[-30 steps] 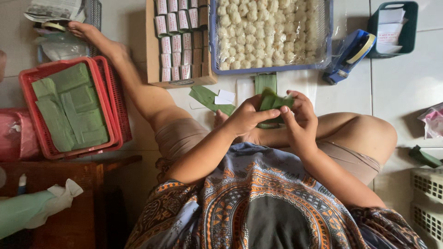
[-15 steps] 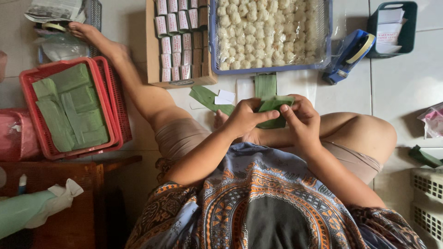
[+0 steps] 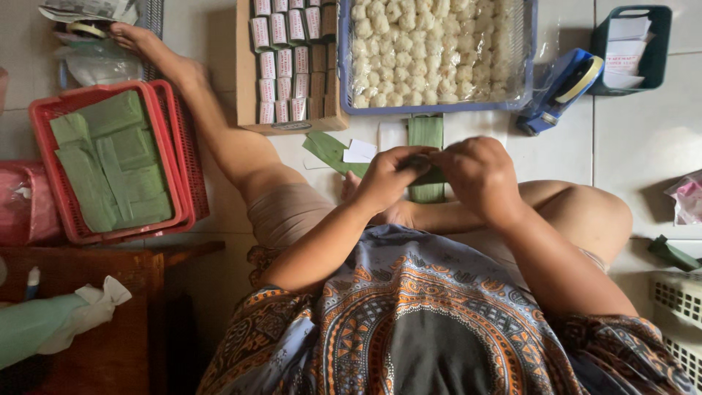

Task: The person sits on the floor and wraps round rice cakes in strips of green leaf, folding the leaf around each cake and placing the wrapped cakes into a red basket. They take leaf strips from a pile, fold them over the cakes one at a time, and set finished wrapped cakes into the basket.

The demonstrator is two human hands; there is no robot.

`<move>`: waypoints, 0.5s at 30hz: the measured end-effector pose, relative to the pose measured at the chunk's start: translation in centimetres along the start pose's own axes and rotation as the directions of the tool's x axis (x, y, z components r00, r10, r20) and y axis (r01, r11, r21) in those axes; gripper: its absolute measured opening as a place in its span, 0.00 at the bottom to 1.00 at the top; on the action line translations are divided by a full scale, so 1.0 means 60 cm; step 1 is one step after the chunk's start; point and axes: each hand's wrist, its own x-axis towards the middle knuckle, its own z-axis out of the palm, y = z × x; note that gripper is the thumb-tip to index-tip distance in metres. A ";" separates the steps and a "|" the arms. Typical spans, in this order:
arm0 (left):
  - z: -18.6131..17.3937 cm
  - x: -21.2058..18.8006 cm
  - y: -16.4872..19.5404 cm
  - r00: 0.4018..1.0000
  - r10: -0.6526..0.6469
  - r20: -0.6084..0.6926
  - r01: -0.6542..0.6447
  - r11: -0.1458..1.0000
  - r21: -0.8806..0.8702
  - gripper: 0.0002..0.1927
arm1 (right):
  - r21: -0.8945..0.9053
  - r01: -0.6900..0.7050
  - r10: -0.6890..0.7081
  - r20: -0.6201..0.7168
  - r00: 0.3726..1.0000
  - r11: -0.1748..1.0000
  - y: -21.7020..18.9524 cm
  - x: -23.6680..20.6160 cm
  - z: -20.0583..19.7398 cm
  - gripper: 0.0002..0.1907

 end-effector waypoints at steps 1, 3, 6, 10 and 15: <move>-0.003 0.002 -0.002 1.000 0.010 -0.003 -0.010 0.997 -0.076 0.12 | -0.098 0.097 -0.098 -0.013 0.995 0.991 -0.004 -0.001 0.000 0.17; -0.006 0.005 -0.007 1.000 0.027 -0.009 -0.028 0.974 -0.226 0.12 | -0.228 0.215 -0.229 -0.034 0.973 0.950 -0.014 -0.003 0.001 0.19; -0.011 0.005 -0.012 1.000 -0.013 0.018 0.019 0.921 -0.390 0.10 | -0.300 0.257 -0.288 -0.064 0.956 0.919 -0.028 -0.001 -0.001 0.20; -0.013 -0.005 -0.005 0.998 -0.034 0.054 0.056 0.876 -0.479 0.11 | -0.309 0.240 -0.255 -0.006 0.967 0.920 -0.039 0.006 -0.009 0.21; -0.028 -0.014 0.012 0.988 -0.053 0.143 0.139 0.698 -0.703 0.25 | -0.243 0.142 -0.128 0.071 0.989 0.960 -0.033 0.003 -0.005 0.21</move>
